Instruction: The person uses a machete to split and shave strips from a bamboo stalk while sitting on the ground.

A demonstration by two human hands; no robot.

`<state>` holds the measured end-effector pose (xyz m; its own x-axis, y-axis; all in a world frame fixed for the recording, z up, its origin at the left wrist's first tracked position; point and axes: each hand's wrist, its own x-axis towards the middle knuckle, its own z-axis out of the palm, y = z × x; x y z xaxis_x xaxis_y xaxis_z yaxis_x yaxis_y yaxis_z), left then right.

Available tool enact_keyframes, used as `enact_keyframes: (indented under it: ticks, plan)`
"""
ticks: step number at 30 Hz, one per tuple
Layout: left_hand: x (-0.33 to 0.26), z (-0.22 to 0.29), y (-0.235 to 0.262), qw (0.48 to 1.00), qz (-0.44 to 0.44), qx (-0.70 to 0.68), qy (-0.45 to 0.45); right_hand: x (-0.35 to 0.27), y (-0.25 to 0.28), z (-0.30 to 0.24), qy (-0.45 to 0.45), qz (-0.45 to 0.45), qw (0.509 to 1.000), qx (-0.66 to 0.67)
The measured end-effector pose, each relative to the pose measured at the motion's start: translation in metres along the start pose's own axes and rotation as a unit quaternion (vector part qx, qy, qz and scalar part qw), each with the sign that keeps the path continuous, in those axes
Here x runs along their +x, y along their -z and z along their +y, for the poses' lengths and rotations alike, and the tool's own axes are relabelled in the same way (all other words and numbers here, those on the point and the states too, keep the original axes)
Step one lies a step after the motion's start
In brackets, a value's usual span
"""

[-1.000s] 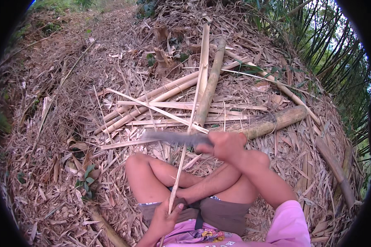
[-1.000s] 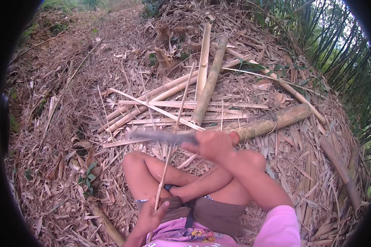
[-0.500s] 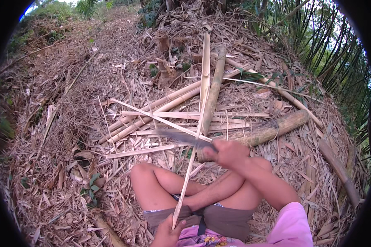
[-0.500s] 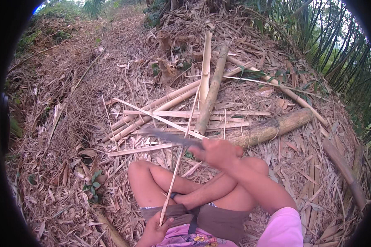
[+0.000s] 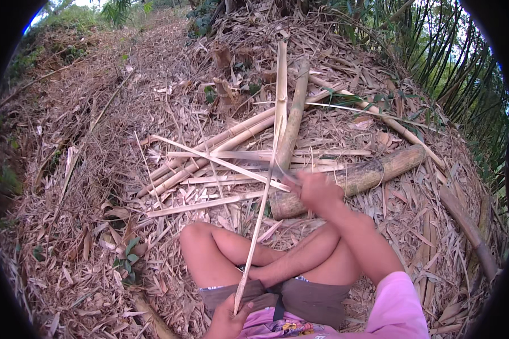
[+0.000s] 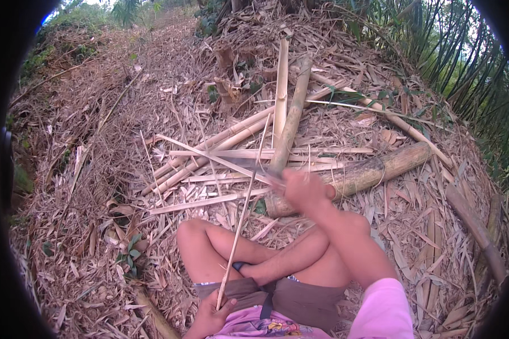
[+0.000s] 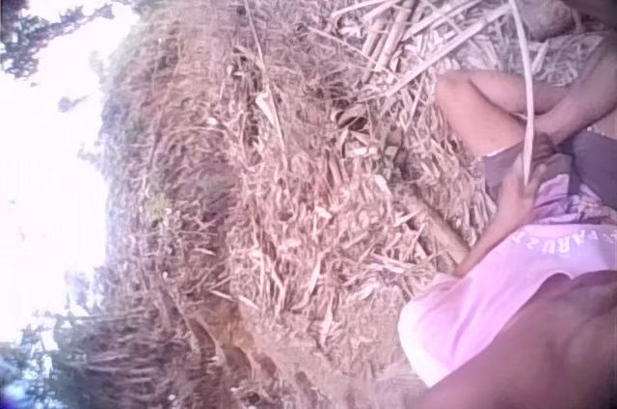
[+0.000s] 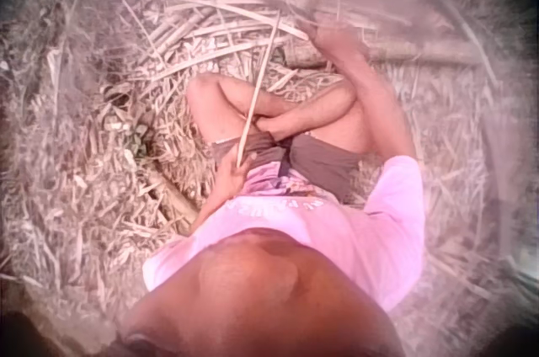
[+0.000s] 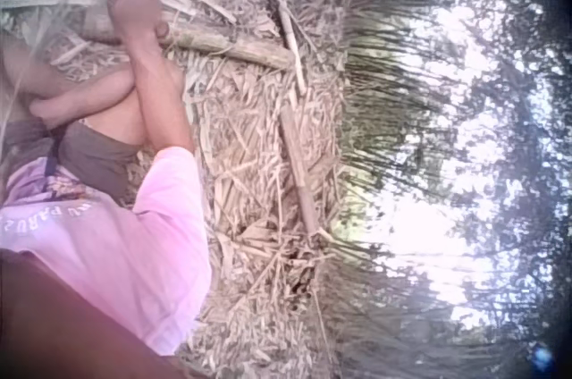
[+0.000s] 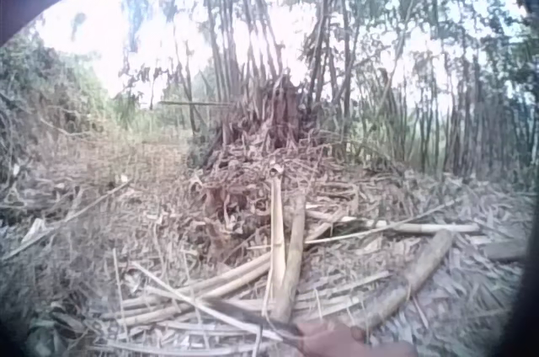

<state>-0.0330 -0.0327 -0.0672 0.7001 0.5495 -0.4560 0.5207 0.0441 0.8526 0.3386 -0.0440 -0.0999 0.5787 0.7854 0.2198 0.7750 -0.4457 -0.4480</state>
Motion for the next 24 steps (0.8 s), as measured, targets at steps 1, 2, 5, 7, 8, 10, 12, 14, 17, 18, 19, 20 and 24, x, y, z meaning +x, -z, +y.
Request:
enact_keyframes:
  ticks: [1, 2, 5, 7, 8, 10, 12, 14, 17, 18, 19, 20, 24]
  plan:
    - [0.000, 0.003, 0.002, 1.000, -0.015, -0.011, 0.011, 0.010, 0.005, 0.012, -0.094, -0.002, 0.996, 0.008]
    - [-0.002, -0.001, 0.001, 1.000, 0.004, -0.009, -0.011, 0.008, 0.004, 0.008, -0.081, -0.004, 0.997, 0.005]
    - [0.007, -0.007, -0.003, 0.998, 0.046, 0.020, -0.033, -0.005, 0.012, -0.023, -0.020, 0.004, 1.000, -0.009]
    - [0.011, 0.015, -0.002, 0.996, 0.069, 0.047, -0.030, -0.021, 0.003, -0.031, 0.074, 0.009, 0.997, -0.037]
    - [0.012, 0.021, -0.002, 0.995, 0.078, 0.063, -0.029, -0.026, 0.000, -0.032, 0.118, 0.012, 0.992, -0.050]
    - [0.005, 0.011, 0.006, 0.998, 0.038, 0.054, -0.010, -0.007, 0.001, -0.003, 0.087, 0.049, 0.993, -0.064]
    - [-0.006, -0.010, 0.008, 0.999, -0.027, -0.002, -0.020, 0.018, 0.010, 0.036, -0.057, 0.086, 0.994, -0.027]
    - [-0.019, -0.020, 0.004, 0.999, -0.006, 0.035, -0.012, 0.019, 0.016, 0.035, -0.033, 0.074, 0.996, -0.026]
    - [-0.017, -0.023, -0.001, 0.999, 0.030, 0.032, -0.022, 0.006, 0.017, 0.009, 0.075, 0.047, 0.995, -0.054]
    - [-0.015, -0.022, -0.003, 0.999, 0.040, 0.021, -0.029, 0.000, 0.014, 0.003, 0.121, 0.035, 0.990, -0.070]
    - [-0.013, -0.021, -0.003, 0.999, 0.038, -0.002, -0.025, 0.004, 0.016, 0.006, 0.136, 0.043, 0.988, -0.064]
    - [-0.013, -0.017, -0.003, 0.999, 0.032, -0.024, -0.013, 0.015, 0.013, 0.020, 0.056, 0.043, 0.996, -0.051]
    - [-0.022, -0.017, 0.000, 0.998, 0.016, 0.052, -0.016, 0.043, 0.018, 0.052, -0.124, 0.077, 0.989, -0.024]
